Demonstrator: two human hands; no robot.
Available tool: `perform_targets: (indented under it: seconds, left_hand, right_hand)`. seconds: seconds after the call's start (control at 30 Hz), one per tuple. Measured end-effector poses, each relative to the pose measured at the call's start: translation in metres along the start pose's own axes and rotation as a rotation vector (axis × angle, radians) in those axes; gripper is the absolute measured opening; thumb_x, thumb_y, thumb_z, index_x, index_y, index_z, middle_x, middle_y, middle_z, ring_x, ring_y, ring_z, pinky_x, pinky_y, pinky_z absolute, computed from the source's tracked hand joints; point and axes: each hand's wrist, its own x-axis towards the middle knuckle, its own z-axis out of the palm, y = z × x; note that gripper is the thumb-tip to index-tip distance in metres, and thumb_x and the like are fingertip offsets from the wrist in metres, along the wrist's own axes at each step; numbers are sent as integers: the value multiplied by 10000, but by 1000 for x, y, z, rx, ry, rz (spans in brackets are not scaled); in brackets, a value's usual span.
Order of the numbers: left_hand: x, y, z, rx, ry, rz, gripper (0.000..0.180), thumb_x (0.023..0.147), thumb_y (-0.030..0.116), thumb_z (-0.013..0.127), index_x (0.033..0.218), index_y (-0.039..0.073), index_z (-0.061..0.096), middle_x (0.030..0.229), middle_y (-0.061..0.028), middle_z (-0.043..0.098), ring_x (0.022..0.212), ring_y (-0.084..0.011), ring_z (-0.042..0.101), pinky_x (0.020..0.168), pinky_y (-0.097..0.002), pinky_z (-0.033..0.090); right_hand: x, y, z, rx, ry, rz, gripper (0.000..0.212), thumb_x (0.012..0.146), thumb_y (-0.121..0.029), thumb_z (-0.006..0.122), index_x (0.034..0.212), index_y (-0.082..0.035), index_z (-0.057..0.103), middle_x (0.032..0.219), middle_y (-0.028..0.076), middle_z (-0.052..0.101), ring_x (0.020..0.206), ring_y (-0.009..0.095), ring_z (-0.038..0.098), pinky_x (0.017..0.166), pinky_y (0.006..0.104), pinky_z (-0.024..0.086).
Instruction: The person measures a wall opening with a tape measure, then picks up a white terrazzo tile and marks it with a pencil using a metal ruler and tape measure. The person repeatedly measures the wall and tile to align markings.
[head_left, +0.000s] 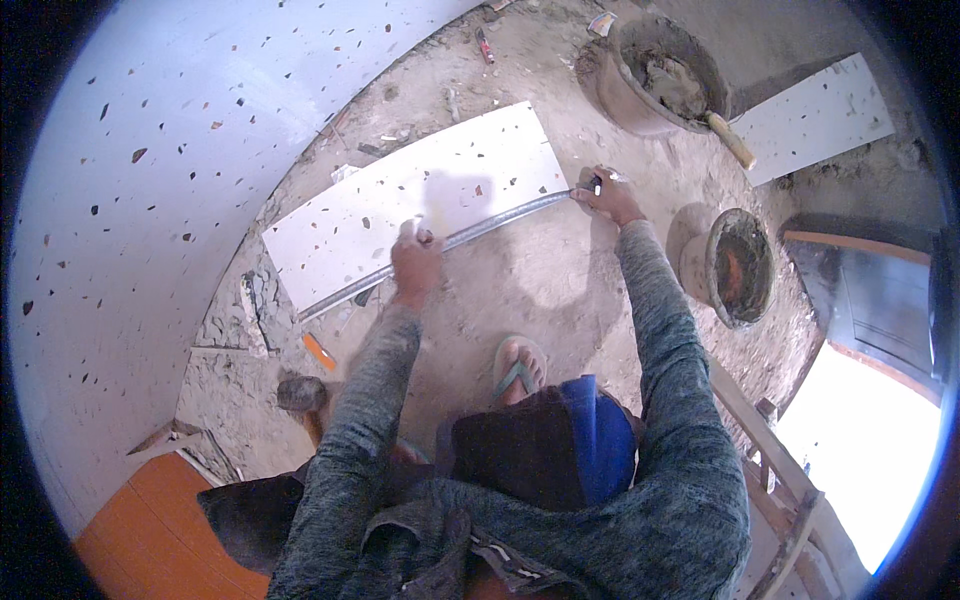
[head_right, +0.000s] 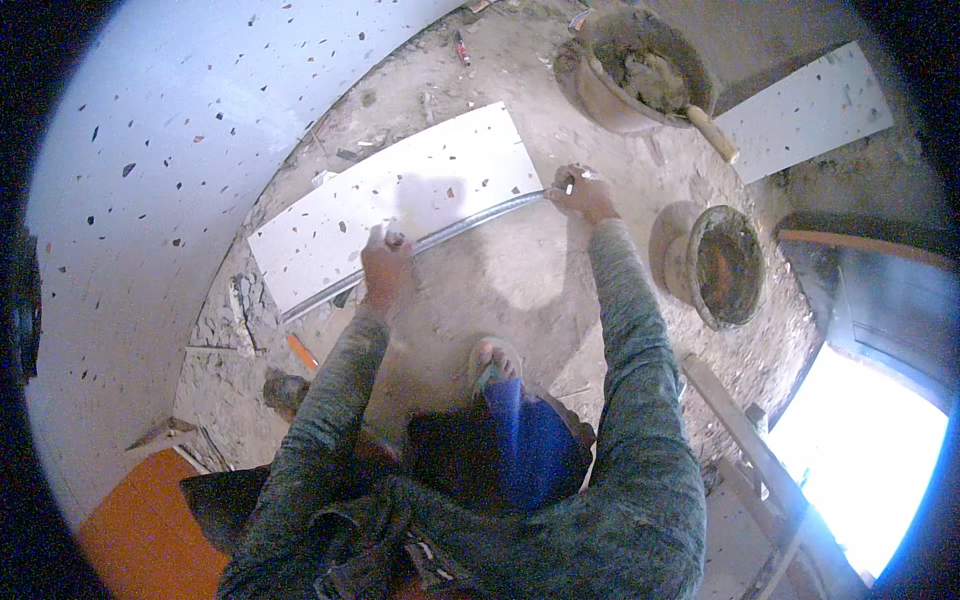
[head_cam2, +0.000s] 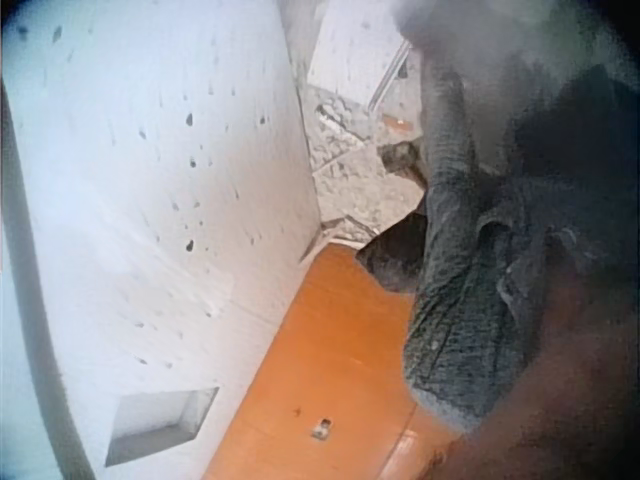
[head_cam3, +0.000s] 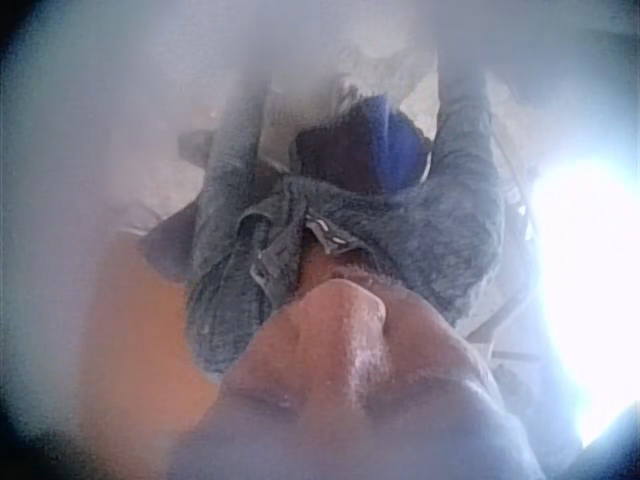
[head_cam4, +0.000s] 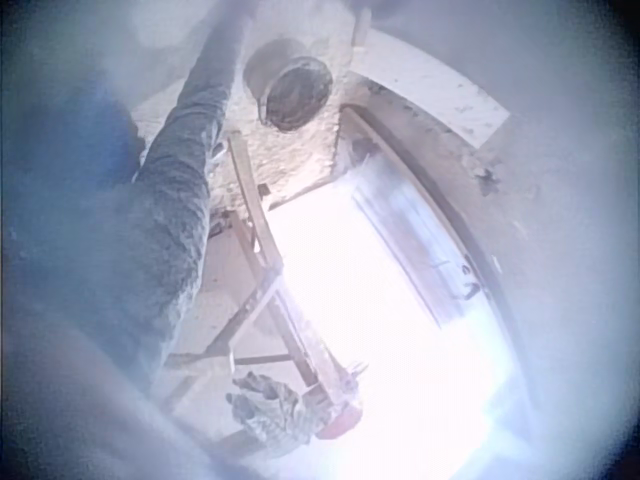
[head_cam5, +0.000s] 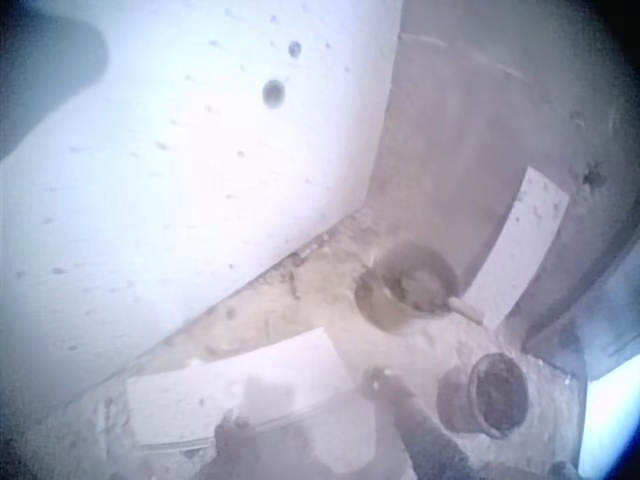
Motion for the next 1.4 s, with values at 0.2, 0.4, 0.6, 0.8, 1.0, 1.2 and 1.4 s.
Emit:
perform_targets:
  seconds: [0.2,0.4,0.6,0.8,1.0,1.2,1.4]
  left_hand:
    - [14,42,40,117,-189,31,264,775,96,708,934,12,514,802,-167,625,778,-351,639,705,-463,489]
    - [18,46,53,154,-187,75,249,771,82,696,909,19,499,802,-178,622,786,-387,630,707,-486,480]
    - [23,45,56,165,-204,65,243,764,88,699,889,19,502,763,-179,611,770,-389,623,696,-495,476]
    - [28,52,58,199,-216,107,246,760,96,711,875,11,511,780,-184,631,777,-387,637,708,-482,485]
    - [32,62,57,244,-263,117,241,759,95,715,873,4,523,793,-189,639,790,-377,646,721,-469,494]
    - [35,62,59,270,-261,136,215,775,101,691,886,0,536,788,-185,639,786,-376,646,721,-467,497]
    - [33,60,60,254,-304,217,211,791,81,662,930,-23,543,871,-208,638,824,-368,641,740,-457,504]
  right_hand:
    - [1,4,7,12,42,-17,479,683,-485,793,897,-83,642,885,100,655,876,284,631,771,404,493]
    - [0,10,9,-21,-18,23,642,682,-521,801,1057,-23,649,956,147,650,911,294,631,792,395,495]
    - [-6,4,12,-43,169,-77,461,710,-451,785,940,-78,639,924,122,648,890,312,622,796,412,496]
    - [-6,5,14,-59,162,-54,462,698,-434,798,955,-83,645,945,136,648,900,334,621,809,422,499]
    - [-8,0,16,-116,226,-108,525,696,-403,799,1083,-90,632,978,144,650,963,352,600,846,436,486]
    - [-21,-21,11,-151,415,-158,485,782,-354,735,1171,-89,620,1084,189,636,1031,385,579,896,448,478]
    - [-47,-46,30,255,439,-241,252,913,-193,615,1115,-47,649,1017,189,652,982,365,612,885,425,480]
